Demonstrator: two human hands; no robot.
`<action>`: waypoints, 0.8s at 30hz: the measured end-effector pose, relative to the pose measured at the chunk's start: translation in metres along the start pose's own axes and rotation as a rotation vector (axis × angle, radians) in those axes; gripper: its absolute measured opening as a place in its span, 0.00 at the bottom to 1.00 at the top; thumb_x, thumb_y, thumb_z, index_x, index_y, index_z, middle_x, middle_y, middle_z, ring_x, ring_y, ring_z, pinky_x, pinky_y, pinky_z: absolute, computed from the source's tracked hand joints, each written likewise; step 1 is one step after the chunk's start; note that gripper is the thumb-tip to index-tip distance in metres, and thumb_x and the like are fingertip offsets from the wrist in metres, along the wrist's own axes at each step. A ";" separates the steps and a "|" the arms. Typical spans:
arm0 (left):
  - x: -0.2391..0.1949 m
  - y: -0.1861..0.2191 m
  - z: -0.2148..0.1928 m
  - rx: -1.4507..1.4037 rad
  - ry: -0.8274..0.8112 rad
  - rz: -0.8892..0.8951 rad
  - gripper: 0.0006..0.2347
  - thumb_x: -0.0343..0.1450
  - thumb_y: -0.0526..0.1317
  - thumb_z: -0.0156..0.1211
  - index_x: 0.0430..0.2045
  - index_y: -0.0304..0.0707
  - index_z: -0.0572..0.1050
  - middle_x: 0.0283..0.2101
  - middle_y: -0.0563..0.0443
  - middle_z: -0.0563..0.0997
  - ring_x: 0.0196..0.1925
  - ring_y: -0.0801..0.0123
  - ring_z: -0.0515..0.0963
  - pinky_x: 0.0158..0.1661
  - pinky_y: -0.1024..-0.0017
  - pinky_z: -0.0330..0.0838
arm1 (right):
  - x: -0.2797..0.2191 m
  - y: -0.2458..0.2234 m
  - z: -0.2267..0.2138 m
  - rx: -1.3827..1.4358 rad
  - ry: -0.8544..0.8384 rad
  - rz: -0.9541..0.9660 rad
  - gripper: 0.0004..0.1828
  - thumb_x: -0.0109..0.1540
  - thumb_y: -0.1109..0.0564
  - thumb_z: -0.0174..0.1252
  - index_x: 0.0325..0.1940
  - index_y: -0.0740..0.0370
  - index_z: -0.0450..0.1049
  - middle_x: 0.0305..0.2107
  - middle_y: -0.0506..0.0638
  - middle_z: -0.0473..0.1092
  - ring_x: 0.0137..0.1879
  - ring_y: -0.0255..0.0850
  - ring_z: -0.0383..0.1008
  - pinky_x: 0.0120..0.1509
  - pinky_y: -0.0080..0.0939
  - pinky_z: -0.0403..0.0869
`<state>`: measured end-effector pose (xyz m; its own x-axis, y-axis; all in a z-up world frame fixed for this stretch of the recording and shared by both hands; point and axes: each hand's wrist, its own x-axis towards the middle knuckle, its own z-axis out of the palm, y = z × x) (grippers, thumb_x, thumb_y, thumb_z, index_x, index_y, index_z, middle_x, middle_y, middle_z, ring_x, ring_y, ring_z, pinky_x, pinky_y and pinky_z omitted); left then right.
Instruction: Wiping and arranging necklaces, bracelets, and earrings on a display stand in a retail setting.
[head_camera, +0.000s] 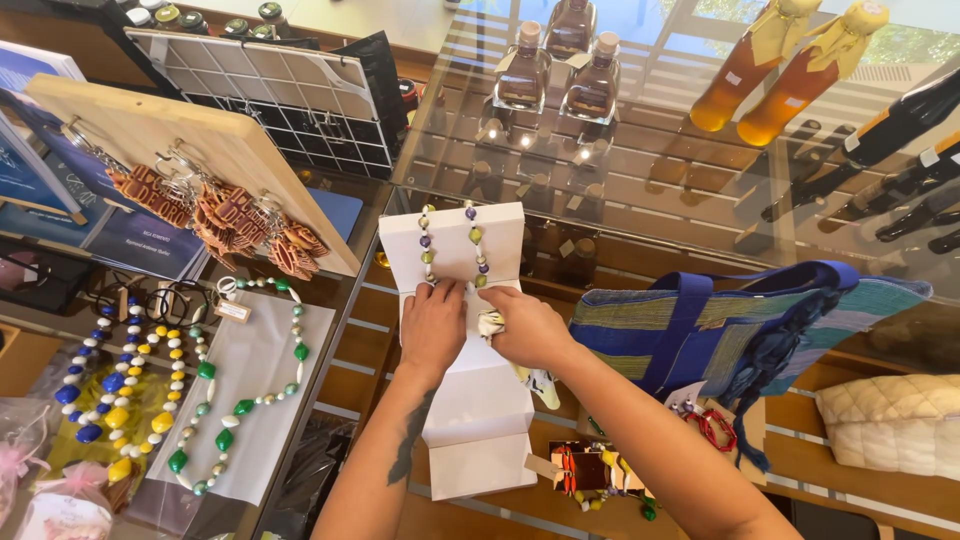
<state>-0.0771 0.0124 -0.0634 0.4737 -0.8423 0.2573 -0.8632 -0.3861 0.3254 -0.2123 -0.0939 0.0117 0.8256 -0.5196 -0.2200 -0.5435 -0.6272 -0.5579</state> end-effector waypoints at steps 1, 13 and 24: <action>0.000 0.001 0.000 0.000 0.000 0.002 0.15 0.69 0.38 0.59 0.50 0.40 0.76 0.51 0.51 0.80 0.52 0.54 0.74 0.51 0.59 0.67 | -0.001 -0.001 0.001 0.001 0.001 0.001 0.37 0.51 0.59 0.61 0.66 0.48 0.69 0.63 0.46 0.66 0.61 0.54 0.71 0.62 0.52 0.72; -0.009 0.008 -0.005 0.029 -0.011 -0.001 0.17 0.67 0.37 0.61 0.52 0.40 0.75 0.53 0.51 0.76 0.54 0.55 0.72 0.50 0.58 0.66 | -0.018 -0.002 0.005 0.021 -0.010 -0.012 0.37 0.50 0.60 0.61 0.66 0.47 0.70 0.63 0.46 0.66 0.61 0.55 0.72 0.62 0.54 0.72; -0.068 0.042 -0.020 -0.526 0.153 -0.297 0.15 0.71 0.39 0.61 0.53 0.41 0.77 0.56 0.44 0.79 0.55 0.51 0.77 0.54 0.61 0.71 | -0.073 0.016 0.027 0.632 0.016 0.120 0.19 0.58 0.56 0.67 0.53 0.60 0.76 0.39 0.51 0.78 0.45 0.39 0.78 0.51 0.39 0.75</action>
<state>-0.1419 0.0617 -0.0490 0.7338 -0.6489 0.2012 -0.5072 -0.3262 0.7977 -0.2776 -0.0502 -0.0031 0.7599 -0.5762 -0.3010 -0.4334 -0.1039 -0.8952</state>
